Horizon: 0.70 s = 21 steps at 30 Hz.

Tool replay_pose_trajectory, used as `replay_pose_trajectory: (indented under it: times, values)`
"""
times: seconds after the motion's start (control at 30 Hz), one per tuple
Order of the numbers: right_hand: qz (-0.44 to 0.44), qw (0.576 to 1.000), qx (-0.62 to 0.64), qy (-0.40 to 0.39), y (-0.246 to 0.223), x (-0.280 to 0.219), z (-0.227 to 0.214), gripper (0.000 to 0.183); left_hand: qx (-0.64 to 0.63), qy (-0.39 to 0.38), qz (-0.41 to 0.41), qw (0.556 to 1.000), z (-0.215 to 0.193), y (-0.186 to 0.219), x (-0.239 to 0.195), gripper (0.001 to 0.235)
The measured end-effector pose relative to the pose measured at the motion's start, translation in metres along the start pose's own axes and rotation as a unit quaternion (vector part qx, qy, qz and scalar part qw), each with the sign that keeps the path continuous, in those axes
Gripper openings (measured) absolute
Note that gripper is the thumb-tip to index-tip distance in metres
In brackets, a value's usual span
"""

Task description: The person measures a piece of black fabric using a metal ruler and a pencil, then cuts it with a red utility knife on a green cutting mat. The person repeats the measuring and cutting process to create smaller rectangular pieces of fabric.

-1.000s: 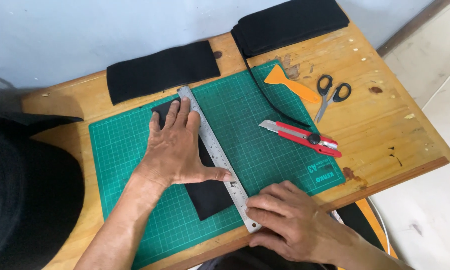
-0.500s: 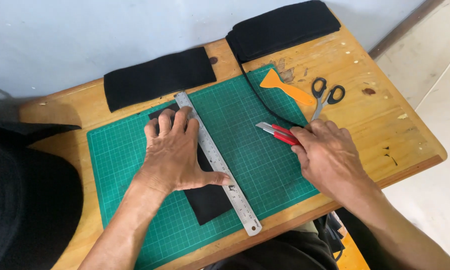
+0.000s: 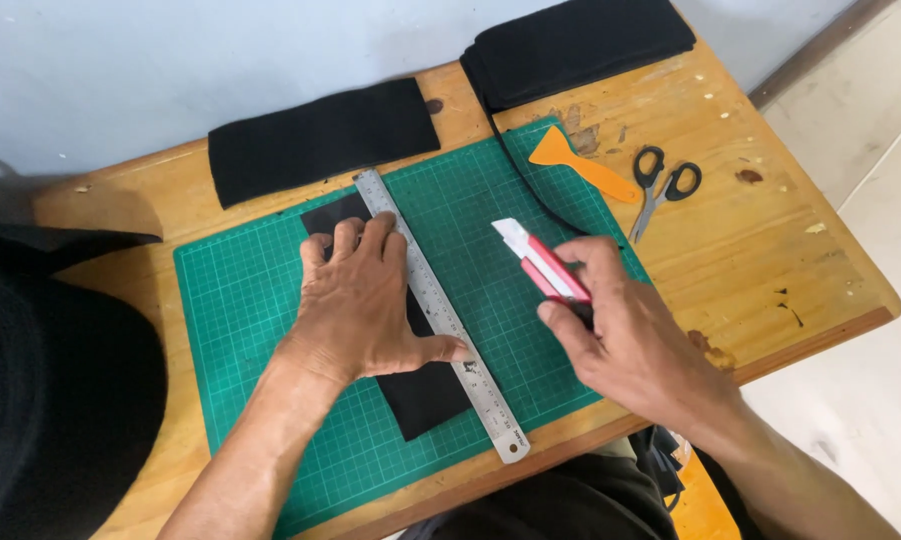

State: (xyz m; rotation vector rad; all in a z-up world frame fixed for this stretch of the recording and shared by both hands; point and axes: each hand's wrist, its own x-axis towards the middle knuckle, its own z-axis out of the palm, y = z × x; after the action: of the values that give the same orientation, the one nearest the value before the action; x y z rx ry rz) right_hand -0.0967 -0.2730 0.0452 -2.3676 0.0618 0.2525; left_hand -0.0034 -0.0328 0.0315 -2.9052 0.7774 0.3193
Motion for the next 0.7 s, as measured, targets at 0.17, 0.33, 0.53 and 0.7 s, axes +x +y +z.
replay_pose_trajectory:
  times: [0.17,0.33,0.53,0.7]
  values:
    - [-0.043,0.998,0.031,-0.016,-0.033,0.02,0.014,0.059,-0.007,0.009,0.002,1.0,0.004,-0.001,0.0,0.137]
    - [-0.122,0.992,0.031,-0.019,-0.031,0.056,0.039,0.072,-0.015,0.018,0.004,1.0,0.006,-0.002,-0.001,0.134]
    - [-0.169,0.985,-0.014,0.016,-0.034,0.076,0.061,0.066,-0.035,0.011,0.0,0.999,0.007,-0.003,-0.001,0.133]
    - [-0.097,0.993,-0.063,-0.033,-0.048,0.075,0.061,0.071,-0.048,0.045,0.012,0.998,0.011,-0.004,-0.003,0.129]
